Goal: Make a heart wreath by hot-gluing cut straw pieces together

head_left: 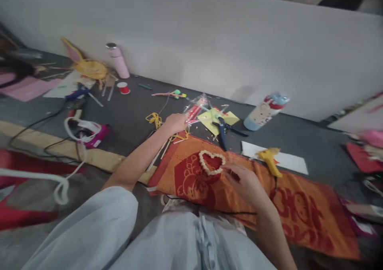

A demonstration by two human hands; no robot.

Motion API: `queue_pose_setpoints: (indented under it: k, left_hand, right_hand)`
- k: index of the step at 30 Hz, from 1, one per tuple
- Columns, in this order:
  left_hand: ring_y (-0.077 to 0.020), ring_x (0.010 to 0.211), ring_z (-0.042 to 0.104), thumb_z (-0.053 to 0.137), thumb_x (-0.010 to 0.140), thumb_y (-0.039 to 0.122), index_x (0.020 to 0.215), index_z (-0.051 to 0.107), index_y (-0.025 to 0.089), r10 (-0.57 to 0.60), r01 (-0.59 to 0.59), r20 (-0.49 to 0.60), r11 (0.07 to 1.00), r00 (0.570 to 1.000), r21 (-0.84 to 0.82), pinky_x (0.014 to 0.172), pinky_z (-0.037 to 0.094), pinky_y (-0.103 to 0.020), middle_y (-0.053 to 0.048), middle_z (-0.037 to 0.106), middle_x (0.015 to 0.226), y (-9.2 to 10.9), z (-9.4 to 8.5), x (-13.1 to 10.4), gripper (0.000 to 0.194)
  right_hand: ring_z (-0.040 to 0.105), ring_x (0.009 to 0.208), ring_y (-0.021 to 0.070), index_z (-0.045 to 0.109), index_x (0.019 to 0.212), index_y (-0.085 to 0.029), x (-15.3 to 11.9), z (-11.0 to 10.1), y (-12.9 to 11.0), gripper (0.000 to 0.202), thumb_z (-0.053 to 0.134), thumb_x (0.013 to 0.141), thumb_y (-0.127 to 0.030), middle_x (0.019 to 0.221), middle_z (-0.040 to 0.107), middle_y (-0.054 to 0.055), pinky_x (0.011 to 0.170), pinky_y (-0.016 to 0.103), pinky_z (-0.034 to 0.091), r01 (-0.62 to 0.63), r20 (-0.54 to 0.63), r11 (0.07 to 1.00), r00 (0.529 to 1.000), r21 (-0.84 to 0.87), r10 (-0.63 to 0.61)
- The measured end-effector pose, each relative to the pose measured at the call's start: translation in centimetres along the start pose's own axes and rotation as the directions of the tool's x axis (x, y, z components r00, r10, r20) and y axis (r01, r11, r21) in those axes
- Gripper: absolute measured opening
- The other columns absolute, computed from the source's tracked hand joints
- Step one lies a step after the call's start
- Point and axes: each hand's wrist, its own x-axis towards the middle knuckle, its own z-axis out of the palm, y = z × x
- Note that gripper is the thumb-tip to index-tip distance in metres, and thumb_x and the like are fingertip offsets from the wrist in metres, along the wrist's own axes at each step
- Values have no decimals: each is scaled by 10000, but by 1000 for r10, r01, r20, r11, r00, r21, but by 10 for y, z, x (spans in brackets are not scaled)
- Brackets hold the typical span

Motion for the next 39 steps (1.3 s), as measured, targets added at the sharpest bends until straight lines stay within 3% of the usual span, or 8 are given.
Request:
queue_pose_setpoints:
  k: [5,11,17,31,35,39]
  left_hand:
    - [-299,1037,658,472,880,300,1077,693,159,75,-75,12,996,997,58,894,510,-383,-156,691,1136,32,8,25,328]
    - [-270,1026,654,524,830,253,1066,701,198,90,-95,52,989,995,111,903,498,-360,-125,690,1143,30,14,33,300]
    - [-268,1029,652,486,858,315,1082,690,202,76,-85,67,987,995,139,886,491,-341,-113,702,1129,25,19,21,323]
    - [-284,963,666,446,858,427,1033,689,172,148,-173,155,971,977,165,773,481,-339,-131,723,1073,45,21,3,393]
    - [-262,974,659,434,875,407,1038,671,172,194,-220,163,962,967,162,788,474,-330,-112,717,1088,47,20,-12,372]
    - [-279,955,660,415,903,404,994,666,155,186,-201,104,965,977,170,751,477,-345,-132,708,1052,49,18,-33,365]
  right_hand:
    - [653,782,186,684,1012,-191,-25,-10,14,262,453,912,-263,906,711,84,734,300,511,-107,-61,994,993,-16,106]
    - [670,824,182,685,1010,-189,-34,-17,20,243,468,905,-223,957,725,83,761,282,506,-158,-65,987,986,-18,156]
    - [678,854,187,686,1019,-186,-26,-11,26,233,476,922,-215,979,731,84,764,280,496,-83,-30,996,996,15,84]
    - [686,890,217,687,1039,-178,-27,-5,40,206,529,907,-168,1008,742,100,770,291,478,-141,2,988,990,-62,141]
    - [686,892,215,681,1035,-177,-27,-3,45,199,525,912,-183,1012,744,94,778,296,481,-130,-11,990,991,-48,130]
    - [686,896,215,676,1042,-193,-27,-2,48,201,517,919,-195,1015,741,77,789,302,485,-113,-25,993,993,-35,112]
